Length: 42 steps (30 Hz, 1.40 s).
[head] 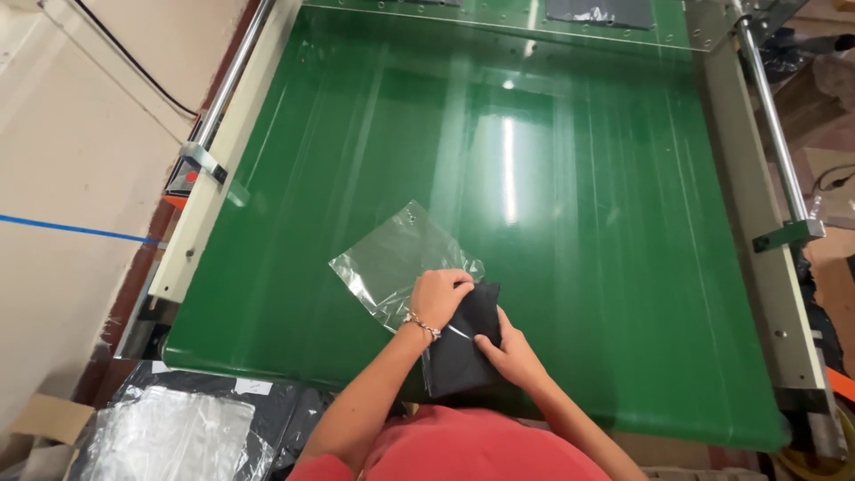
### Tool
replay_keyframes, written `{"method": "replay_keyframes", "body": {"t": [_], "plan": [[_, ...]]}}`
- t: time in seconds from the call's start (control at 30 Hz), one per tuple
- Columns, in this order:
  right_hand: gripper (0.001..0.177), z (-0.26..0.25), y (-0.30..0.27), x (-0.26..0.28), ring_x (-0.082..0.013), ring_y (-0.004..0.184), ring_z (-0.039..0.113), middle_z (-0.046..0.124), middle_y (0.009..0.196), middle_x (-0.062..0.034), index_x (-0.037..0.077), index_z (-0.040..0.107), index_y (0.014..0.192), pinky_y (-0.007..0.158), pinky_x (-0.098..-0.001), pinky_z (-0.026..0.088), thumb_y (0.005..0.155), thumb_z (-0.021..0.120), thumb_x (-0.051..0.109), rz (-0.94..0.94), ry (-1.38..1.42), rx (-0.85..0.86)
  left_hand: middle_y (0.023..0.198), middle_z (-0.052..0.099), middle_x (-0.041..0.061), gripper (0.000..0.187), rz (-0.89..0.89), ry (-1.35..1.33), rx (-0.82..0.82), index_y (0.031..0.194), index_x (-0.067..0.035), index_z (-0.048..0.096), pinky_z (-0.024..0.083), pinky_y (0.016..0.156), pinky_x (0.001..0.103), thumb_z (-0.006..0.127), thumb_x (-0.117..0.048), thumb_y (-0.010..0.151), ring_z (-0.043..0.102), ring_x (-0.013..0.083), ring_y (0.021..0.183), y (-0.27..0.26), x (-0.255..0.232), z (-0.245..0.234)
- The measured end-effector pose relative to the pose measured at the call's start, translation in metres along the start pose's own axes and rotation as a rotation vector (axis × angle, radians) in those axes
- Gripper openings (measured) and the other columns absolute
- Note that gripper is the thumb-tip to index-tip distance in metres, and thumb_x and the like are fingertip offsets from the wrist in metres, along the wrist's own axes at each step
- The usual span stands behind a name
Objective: Folding black plastic bags and inserting them into clear plastic packaging sleeves at a workstation.
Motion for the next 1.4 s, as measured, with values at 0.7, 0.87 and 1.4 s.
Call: {"method": "replay_keyframes", "body": {"t": [0.7, 0.87, 1.4], "plan": [[0.037, 0.026, 0.038, 0.030, -0.0455, 0.068, 0.069, 0.068, 0.078, -0.0147, 0.000, 0.068, 0.080, 0.056, -0.0558, 0.055, 0.083, 0.063, 0.037, -0.304, -0.683, 0.122, 0.075, 0.042, -0.007, 0.022, 0.905, 0.514, -0.559, 0.073, -0.024, 0.047, 0.040, 0.050, 0.026, 0.053, -0.019, 0.094, 0.050, 0.0160, 0.078, -0.056, -0.122, -0.042], [0.045, -0.004, 0.037, 0.052, -0.0456, 0.108, 0.063, 0.068, 0.112, -0.0260, -0.005, 0.065, 0.110, 0.088, -0.0554, 0.052, 0.082, 0.072, 0.029, -0.101, -0.176, 0.210, 0.081, 0.043, -0.003, 0.009, 0.833, 0.610, -0.622, 0.087, -0.021, 0.052, 0.039, 0.051, 0.028, 0.050, -0.017, 0.094, 0.049, 0.0172, 0.076, -0.089, -0.136, -0.067], [0.042, 0.091, 0.033, -0.034, -0.0331, 0.104, 0.064, 0.065, 0.120, -0.0191, 0.001, 0.053, 0.124, 0.095, -0.0479, 0.053, 0.084, 0.064, -0.001, 0.180, 1.308, 0.014, 0.074, 0.055, -0.004, 0.023, 0.430, 0.781, -0.512, 0.104, -0.017, 0.062, 0.044, 0.052, 0.033, 0.060, -0.016, 0.081, 0.055, 0.0165, 0.060, -0.096, -0.031, -0.074]]}}
Point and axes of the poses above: each hand's wrist, its own y-axis towards the middle knuckle, its own z-axis out of the palm, x = y × z, the point moved 10 cm from there along y, towards the middle knuckle
